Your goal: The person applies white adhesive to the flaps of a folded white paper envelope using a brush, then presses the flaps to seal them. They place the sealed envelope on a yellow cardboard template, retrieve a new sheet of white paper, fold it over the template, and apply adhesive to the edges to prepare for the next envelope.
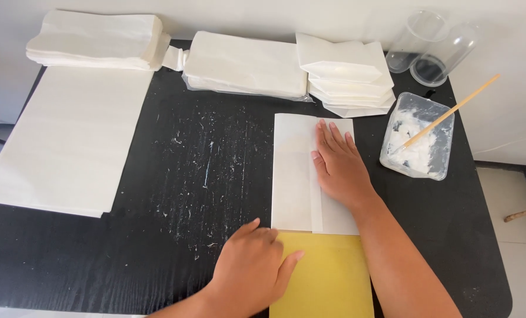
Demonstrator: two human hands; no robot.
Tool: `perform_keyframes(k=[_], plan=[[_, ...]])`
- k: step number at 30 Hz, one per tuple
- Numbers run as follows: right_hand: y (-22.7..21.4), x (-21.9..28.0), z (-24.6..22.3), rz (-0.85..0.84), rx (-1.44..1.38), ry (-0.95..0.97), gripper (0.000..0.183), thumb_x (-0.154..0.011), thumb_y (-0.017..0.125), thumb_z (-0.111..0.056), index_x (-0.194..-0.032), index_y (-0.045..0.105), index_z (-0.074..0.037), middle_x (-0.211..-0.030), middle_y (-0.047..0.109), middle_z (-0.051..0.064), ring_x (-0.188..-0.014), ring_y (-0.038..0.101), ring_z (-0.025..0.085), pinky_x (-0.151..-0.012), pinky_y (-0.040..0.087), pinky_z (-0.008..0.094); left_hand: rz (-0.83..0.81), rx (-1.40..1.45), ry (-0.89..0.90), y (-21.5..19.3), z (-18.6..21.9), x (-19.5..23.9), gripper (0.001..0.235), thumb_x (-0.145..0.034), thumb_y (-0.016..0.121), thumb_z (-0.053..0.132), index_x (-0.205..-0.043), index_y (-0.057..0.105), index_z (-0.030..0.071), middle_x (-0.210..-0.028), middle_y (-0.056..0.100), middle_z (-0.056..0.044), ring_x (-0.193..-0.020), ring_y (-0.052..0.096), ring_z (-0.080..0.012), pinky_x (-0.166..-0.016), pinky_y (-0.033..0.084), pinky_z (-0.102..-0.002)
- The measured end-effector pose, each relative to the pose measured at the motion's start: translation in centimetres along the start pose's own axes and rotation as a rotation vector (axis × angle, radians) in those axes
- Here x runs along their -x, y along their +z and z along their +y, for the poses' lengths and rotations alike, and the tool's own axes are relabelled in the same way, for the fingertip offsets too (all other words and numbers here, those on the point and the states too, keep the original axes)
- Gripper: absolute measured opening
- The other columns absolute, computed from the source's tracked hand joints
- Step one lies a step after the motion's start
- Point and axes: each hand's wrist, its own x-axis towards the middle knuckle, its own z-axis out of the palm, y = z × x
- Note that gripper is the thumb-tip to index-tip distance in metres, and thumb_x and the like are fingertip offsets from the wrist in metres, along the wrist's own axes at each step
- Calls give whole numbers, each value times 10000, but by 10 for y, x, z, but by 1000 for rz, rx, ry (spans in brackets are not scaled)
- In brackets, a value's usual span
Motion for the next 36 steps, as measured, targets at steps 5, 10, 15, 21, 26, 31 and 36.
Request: perform_keyframes(k=[5, 10, 15, 21, 26, 31, 36], plan=[[-15, 4, -11, -46, -93, 27, 655, -1078, 170, -419, -1625, 167, -60, -1717, 169, 71, -1581, 123, 248, -1268, 63, 436, 124, 124, -104, -11, -5, -60, 470, -944, 661, 494, -1041, 604, 38, -970, 673, -92, -854, 628, -343, -824, 464, -464], [-16, 5, -8, -73, -164, 65, 685, -1095, 119, -486, -1641, 223, -86, -1722, 174, 107, -1591, 106, 277, -1275, -4, 467, -222, 323, -300, -15, -8, -94, 1237, -826, 678, 717, -1624, 96, -28, -1699, 67, -261, -1560, -42, -480, -1212, -40, -613], [-15, 5, -4, -84, -168, 64, 701, -1087, 89, -495, -1645, 219, -90, -1723, 174, 103, -1590, 116, 274, -1275, -1, 458, -224, 381, -323, -13, -10, -96, 1132, -874, 682, 623, -1620, 133, -28, -1701, 53, -262, -1564, -41, -455, -1217, -57, -604], [-17, 5, -4, -73, -199, 47, 717, -1077, 45, -490, -1650, 188, -84, -1721, 172, 116, -1585, 133, 285, -1274, 18, 463, -162, 383, -333, -14, -17, -93, 978, -954, 653, 420, -1648, 85, 31, -1700, 54, -253, -1556, 4, -447, -1192, 38, -591], [-22, 7, -8, -40, -237, 40, 681, -1089, 56, -431, -1654, 141, -61, -1723, 139, 142, -1583, 128, 303, -1275, 43, 469, -82, 304, -272, -11, -27, -88, 903, -976, 599, 271, -1664, 50, 68, -1703, 47, -253, -1540, 32, -461, -1147, 113, -608], [-16, 7, -2, -33, -206, 38, 656, -1102, 75, -418, -1658, 119, -73, -1725, 137, 135, -1584, 123, 294, -1275, 47, 466, 158, 27, 59, -7, -36, -79, 832, -894, 567, 73, -1651, 261, 236, -1705, 175, -175, -1525, 147, -453, -1137, 224, -660], [-17, 4, -9, -66, -127, 88, 599, -1092, 238, -370, -1641, 264, -132, -1729, 171, 65, -1591, 102, 257, -1273, 35, 447, 289, -166, 229, -21, -45, -76, 494, -866, 580, 353, -1300, 694, 149, -1619, 429, -84, -1516, 311, -336, -1159, 304, -620]])
